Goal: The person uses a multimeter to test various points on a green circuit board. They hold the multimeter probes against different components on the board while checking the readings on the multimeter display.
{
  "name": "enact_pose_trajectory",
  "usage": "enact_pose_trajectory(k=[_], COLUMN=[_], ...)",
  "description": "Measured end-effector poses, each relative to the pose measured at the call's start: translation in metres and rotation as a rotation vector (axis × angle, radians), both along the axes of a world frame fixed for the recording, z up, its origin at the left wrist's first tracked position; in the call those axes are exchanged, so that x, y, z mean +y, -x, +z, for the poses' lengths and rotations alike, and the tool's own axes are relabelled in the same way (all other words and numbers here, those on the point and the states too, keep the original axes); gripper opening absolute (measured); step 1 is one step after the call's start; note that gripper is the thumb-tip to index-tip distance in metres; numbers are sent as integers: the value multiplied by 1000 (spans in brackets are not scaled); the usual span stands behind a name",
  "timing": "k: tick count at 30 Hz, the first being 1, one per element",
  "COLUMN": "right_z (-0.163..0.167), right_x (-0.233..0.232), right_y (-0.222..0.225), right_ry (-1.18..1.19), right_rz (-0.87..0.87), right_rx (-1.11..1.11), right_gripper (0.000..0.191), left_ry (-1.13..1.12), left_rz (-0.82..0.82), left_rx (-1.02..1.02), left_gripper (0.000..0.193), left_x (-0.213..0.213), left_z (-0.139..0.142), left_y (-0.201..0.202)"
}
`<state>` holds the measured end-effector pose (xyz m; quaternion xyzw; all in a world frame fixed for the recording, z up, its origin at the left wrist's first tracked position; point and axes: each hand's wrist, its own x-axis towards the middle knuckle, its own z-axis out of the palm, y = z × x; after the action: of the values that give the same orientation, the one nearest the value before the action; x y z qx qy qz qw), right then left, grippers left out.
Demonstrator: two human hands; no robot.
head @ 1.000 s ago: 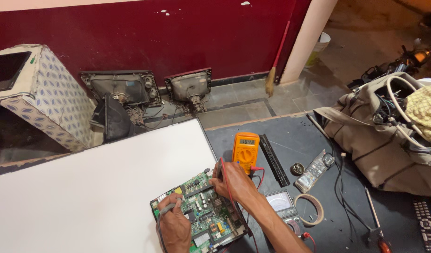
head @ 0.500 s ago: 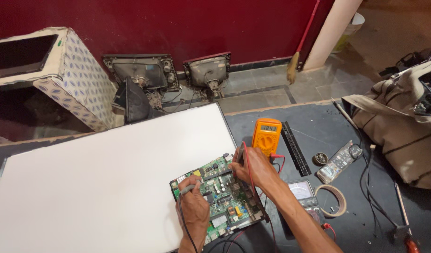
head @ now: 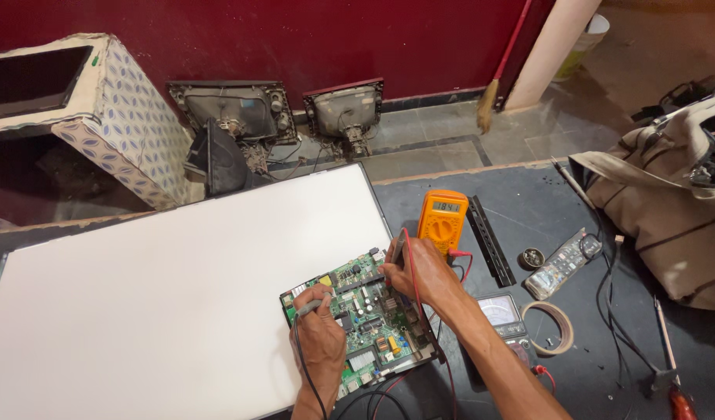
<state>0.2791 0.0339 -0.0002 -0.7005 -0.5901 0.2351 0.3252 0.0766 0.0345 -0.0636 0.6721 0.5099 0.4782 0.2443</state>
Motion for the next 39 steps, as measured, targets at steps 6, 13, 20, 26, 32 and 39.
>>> enact_pose_trajectory(k=[6, 13, 20, 26, 32, 39], right_z=[4, 1, -2, 2, 4, -2], right_x=[-1, 0, 0, 1, 4, 9], right_y=[1, 1, 0, 3, 3, 3], right_ry=[0, -1, -23, 13, -2, -45], right_rz=[-4, -13, 3, -22, 46, 68], right_rx=[-45, -16, -36, -68, -50, -71], right_gripper=[19, 18, 16, 20, 20, 19], left_ry=[4, 2, -8, -27, -42, -25], left_rz=[7, 2, 0, 11, 16, 38], left_rx=[-1, -7, 15, 30, 9, 10], left_gripper=[9, 8, 10, 10, 10, 10], left_x=[0, 0, 0, -1, 3, 6], left_z=[-1, 0, 2, 3, 3, 5], left_y=[0, 0, 1, -2, 2, 2])
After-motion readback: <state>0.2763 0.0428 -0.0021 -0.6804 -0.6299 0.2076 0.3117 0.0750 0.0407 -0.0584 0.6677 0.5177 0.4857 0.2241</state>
